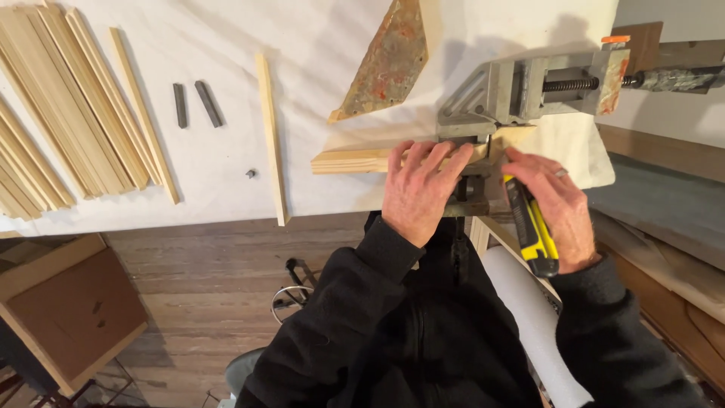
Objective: Assembling and gluing wooden frame components using clamps and a hammer.
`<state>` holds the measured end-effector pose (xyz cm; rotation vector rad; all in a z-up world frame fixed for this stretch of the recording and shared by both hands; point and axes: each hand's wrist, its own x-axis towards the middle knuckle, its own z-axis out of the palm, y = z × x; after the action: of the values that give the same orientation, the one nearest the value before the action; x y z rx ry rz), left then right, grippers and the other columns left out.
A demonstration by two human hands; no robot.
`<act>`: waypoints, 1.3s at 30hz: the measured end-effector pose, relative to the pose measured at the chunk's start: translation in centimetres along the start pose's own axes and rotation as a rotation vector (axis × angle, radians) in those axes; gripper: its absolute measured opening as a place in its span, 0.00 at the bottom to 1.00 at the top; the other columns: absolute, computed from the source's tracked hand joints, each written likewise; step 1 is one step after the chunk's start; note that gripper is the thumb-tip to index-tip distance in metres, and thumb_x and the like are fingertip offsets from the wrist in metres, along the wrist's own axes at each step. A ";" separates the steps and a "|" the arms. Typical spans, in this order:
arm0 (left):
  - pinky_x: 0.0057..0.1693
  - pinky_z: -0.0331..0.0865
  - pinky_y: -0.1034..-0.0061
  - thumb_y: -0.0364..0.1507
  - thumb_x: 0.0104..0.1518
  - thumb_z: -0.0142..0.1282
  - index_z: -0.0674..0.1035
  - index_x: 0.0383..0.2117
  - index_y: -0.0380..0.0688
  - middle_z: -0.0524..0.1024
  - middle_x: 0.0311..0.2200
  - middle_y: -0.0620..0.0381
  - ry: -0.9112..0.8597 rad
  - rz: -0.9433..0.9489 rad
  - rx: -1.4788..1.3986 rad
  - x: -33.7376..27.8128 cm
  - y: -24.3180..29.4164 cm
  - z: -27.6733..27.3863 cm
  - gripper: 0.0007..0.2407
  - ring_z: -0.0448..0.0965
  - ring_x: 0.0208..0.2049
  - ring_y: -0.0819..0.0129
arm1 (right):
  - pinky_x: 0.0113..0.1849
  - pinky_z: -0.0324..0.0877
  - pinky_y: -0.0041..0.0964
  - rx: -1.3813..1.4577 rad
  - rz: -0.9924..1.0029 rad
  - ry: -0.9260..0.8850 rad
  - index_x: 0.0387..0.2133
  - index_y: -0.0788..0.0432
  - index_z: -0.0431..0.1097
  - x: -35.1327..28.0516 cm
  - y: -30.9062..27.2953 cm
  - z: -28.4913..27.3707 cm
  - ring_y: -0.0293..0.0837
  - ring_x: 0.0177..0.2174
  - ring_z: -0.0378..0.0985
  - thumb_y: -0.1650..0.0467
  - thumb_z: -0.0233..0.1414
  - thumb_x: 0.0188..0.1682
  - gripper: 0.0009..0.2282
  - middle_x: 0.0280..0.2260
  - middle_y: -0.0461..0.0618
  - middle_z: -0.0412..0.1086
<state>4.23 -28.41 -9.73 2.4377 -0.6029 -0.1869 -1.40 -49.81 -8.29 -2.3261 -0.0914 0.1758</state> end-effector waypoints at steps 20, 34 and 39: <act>0.64 0.63 0.59 0.26 0.55 0.60 0.76 0.55 0.50 0.75 0.48 0.61 0.040 0.005 0.013 -0.2 0.1 0.6 0.19 0.74 0.51 0.62 | 0.50 0.77 0.41 -0.058 -0.081 -0.001 0.50 0.62 0.72 1.1 -0.2 -1.7 0.53 0.50 0.79 0.83 0.56 0.48 0.16 0.52 0.57 0.75; 0.64 0.63 0.60 0.26 0.54 0.61 0.77 0.53 0.50 0.76 0.46 0.61 0.076 0.001 0.005 0.1 0.2 0.4 0.18 0.75 0.50 0.60 | 0.53 0.72 0.38 0.015 -0.163 -0.096 0.49 0.61 0.71 1.3 1.1 -1.9 0.52 0.52 0.78 0.81 0.50 0.44 0.18 0.50 0.55 0.75; 0.64 0.63 0.59 0.26 0.53 0.61 0.77 0.54 0.51 0.76 0.47 0.61 0.052 0.001 -0.011 -0.2 0.2 0.8 0.19 0.75 0.50 0.61 | 0.51 0.70 0.40 -0.017 -0.170 -0.183 0.49 0.63 0.71 1.1 -0.3 -2.4 0.57 0.52 0.75 0.80 0.51 0.41 0.20 0.50 0.61 0.73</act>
<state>3.73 -28.90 -10.25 2.4240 -0.5782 -0.1256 0.03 -51.18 -6.48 -2.3010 -0.3819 0.3026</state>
